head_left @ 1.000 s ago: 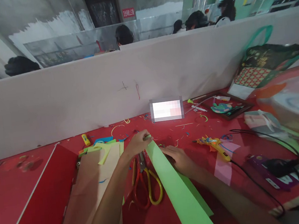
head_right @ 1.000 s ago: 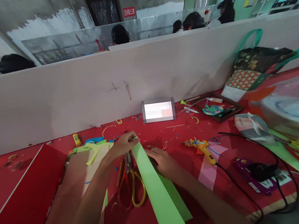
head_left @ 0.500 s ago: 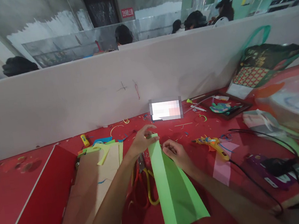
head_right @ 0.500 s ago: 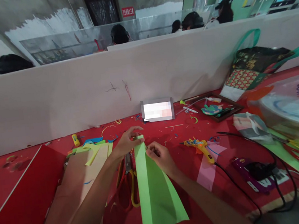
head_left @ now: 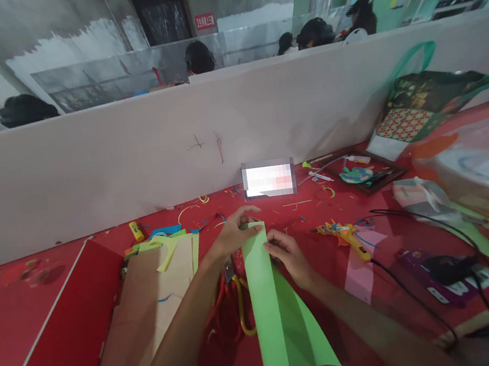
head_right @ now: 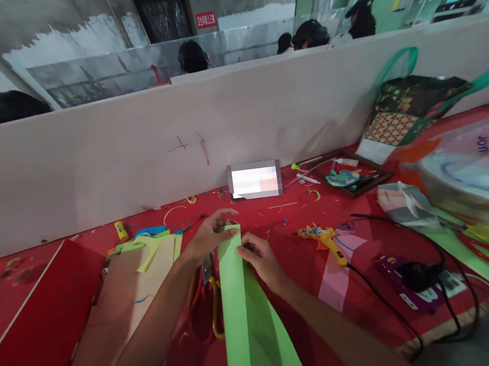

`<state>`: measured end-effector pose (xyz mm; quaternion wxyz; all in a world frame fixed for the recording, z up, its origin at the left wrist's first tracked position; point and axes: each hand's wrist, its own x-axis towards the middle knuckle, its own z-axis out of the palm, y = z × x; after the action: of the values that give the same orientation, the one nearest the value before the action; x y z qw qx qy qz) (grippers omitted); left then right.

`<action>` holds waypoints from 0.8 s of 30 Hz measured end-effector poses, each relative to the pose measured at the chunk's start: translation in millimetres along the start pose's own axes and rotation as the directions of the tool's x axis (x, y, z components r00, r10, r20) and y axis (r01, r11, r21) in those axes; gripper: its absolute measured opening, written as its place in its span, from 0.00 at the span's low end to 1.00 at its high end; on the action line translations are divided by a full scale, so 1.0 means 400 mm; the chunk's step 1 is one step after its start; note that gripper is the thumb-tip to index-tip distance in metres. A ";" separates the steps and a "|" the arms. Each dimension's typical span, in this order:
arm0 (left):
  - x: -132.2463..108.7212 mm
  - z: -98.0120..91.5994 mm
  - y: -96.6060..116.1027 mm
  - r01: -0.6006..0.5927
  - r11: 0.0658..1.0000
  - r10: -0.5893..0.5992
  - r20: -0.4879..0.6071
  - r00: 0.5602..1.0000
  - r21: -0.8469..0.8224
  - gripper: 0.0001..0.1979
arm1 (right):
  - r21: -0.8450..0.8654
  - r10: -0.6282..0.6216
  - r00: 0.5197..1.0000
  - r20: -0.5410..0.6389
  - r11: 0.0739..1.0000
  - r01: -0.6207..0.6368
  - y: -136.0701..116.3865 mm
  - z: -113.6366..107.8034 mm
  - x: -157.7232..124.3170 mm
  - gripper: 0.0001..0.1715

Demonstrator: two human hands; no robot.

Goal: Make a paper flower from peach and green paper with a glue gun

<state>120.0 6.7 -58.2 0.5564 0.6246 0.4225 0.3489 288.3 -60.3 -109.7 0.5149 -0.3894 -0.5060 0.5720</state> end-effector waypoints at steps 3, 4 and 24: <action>-0.004 -0.012 0.013 0.018 0.999 -0.019 -0.013 1.000 -0.032 0.28 | 0.061 0.032 0.999 0.012 0.998 -0.033 -0.004 -0.002 -0.003 0.21; -0.004 -0.015 0.015 0.021 0.999 -0.022 -0.015 1.000 -0.033 0.28 | 0.073 0.035 0.999 0.012 0.997 -0.036 -0.006 -0.003 -0.003 0.20; -0.009 -0.067 0.010 -0.116 0.993 0.116 -0.009 0.993 -0.019 0.26 | 0.098 0.025 0.995 -0.097 0.995 -0.015 0.021 -0.006 0.010 0.22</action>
<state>94.7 14.2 -50.4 0.5394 0.6414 0.3844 0.3872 288.5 -55.7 -118.1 0.5518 -0.3966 -0.4478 0.5811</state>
